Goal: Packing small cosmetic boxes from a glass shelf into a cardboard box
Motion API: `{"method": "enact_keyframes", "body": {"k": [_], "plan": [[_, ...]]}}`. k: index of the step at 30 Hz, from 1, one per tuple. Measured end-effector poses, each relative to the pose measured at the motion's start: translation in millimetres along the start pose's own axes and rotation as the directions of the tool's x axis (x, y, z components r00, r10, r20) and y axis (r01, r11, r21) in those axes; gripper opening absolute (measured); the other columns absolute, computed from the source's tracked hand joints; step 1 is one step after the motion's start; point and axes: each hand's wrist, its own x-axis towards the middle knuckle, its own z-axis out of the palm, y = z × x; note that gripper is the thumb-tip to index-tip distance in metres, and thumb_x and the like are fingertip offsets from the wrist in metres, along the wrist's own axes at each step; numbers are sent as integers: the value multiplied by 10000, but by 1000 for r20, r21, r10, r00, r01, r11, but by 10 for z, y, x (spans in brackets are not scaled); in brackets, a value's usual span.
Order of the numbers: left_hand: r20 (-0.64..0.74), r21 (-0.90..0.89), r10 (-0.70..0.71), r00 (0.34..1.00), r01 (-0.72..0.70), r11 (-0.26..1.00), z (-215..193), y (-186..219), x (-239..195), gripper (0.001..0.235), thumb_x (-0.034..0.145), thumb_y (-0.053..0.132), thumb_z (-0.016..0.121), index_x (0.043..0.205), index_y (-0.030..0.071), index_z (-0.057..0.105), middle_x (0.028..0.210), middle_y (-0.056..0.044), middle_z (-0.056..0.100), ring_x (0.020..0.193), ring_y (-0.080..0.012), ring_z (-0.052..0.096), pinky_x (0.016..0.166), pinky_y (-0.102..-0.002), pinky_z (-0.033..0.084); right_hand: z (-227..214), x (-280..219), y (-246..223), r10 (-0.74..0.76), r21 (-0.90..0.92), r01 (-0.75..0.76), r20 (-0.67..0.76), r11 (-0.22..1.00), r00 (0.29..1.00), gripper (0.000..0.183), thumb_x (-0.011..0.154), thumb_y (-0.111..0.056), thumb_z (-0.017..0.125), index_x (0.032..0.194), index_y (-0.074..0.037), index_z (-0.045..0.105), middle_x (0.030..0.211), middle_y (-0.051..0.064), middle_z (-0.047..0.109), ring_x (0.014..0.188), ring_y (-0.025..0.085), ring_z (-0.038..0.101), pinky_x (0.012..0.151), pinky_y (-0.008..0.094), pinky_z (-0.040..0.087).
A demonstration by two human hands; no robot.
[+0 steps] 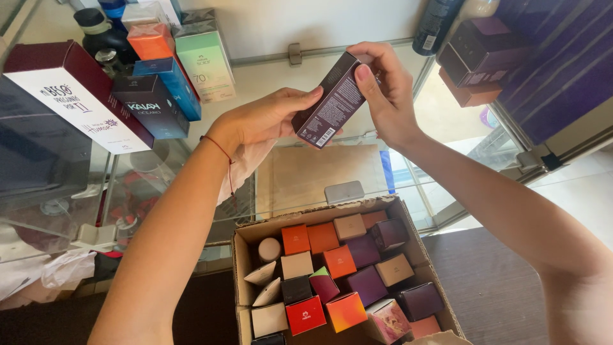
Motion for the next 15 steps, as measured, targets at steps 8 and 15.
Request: {"method": "enact_keyframes", "body": {"k": [8,15], "plan": [[-59,21,-16,998,18,1000,11,6,1,594,907,490,513,1247,31,676,1173,-159,762,1061,-228,737,954,-377,614,-4,0,17,4,13,-4,11,1000,1000,355,1123,-378,511,1309,-79,557,1067,20,609,935,95,536,812,234,460],[-288,169,152,945,-107,980,-89,-145,119,499,846,480,657,1185,116,691,942,14,654,847,-110,625,721,-275,549,34,59,-103,113,-92,-106,70,990,991,547,1097,-501,369,1335,-32,521,1114,68,622,856,143,597,676,263,575]]}}
